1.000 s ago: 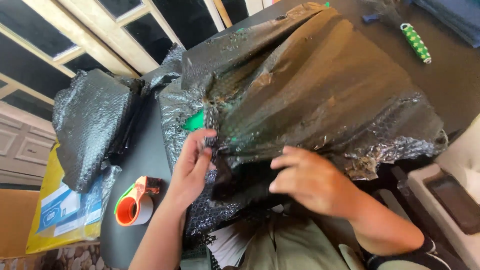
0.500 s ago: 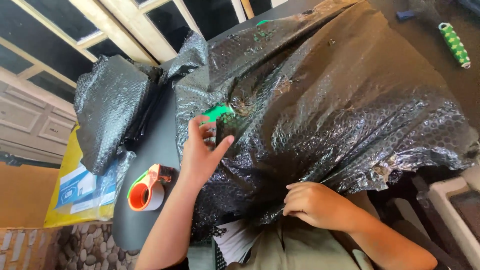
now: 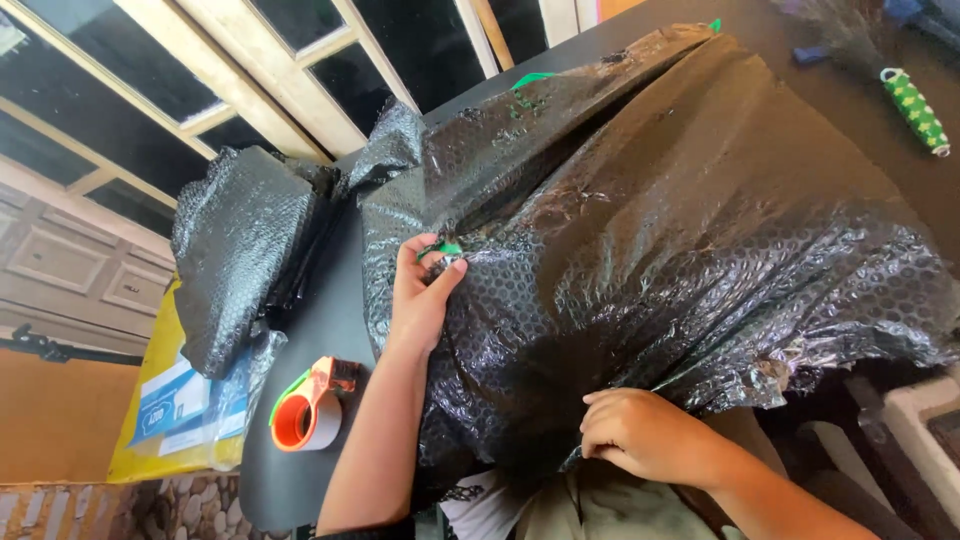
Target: Wrapping a green pillow or bag in black bubble wrap and securing it with tape from a dispenser.
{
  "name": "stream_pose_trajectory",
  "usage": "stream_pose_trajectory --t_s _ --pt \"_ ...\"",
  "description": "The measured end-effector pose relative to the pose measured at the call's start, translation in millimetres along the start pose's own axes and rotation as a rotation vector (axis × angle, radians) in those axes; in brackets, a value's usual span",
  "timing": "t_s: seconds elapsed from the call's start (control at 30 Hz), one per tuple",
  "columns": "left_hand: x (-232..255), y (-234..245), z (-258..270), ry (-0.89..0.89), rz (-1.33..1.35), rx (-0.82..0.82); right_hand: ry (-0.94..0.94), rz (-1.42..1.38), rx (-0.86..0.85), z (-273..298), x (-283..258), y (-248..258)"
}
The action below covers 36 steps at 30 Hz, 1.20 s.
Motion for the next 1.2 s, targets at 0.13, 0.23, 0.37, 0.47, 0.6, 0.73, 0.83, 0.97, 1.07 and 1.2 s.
stream_pose_trajectory --t_s 0.13,0.23,0.37,0.47,0.6,0.73,0.83,0.97,1.07,1.2 --pt "-6 4 -1 -0.064 -0.043 -0.035 -0.028 0.059 -0.009 -6 4 -2" --pt "-11 5 -2 -0.084 0.026 -0.046 -0.037 0.055 0.004 -6 2 0" --pt "-20 18 -6 -0.159 -0.14 0.022 0.092 -0.042 0.083 2 -22 16" --pt "-12 15 -9 -0.225 -0.258 0.059 0.162 -0.168 0.148 21 -36 30" --pt "-10 21 -8 -0.233 -0.283 0.105 0.065 -0.181 0.34 73 -34 52" --pt "0 22 -6 -0.354 -0.311 0.026 -0.168 -0.202 0.603 161 11 58" --pt "24 15 3 -0.396 -0.515 0.051 -0.996 -0.604 0.716 231 77 24" --pt "38 14 13 -0.464 -0.481 0.004 -0.885 -0.82 0.97 247 109 -5" --pt "66 0 34 -0.495 -0.484 0.001 -0.775 -0.874 0.964 226 113 -7" --pt "103 -25 74 -0.602 -0.566 0.0 -0.768 -0.943 1.083 208 117 -9"
Point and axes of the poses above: each hand's wrist, its own z-axis away from the middle knuckle, its own y-axis out of the back of the hand, x = y × z, the point moved 8 cm from there along -z, towards the middle knuckle, and after that the axes turned 15 degrees about -x, right-handed, at the moved point
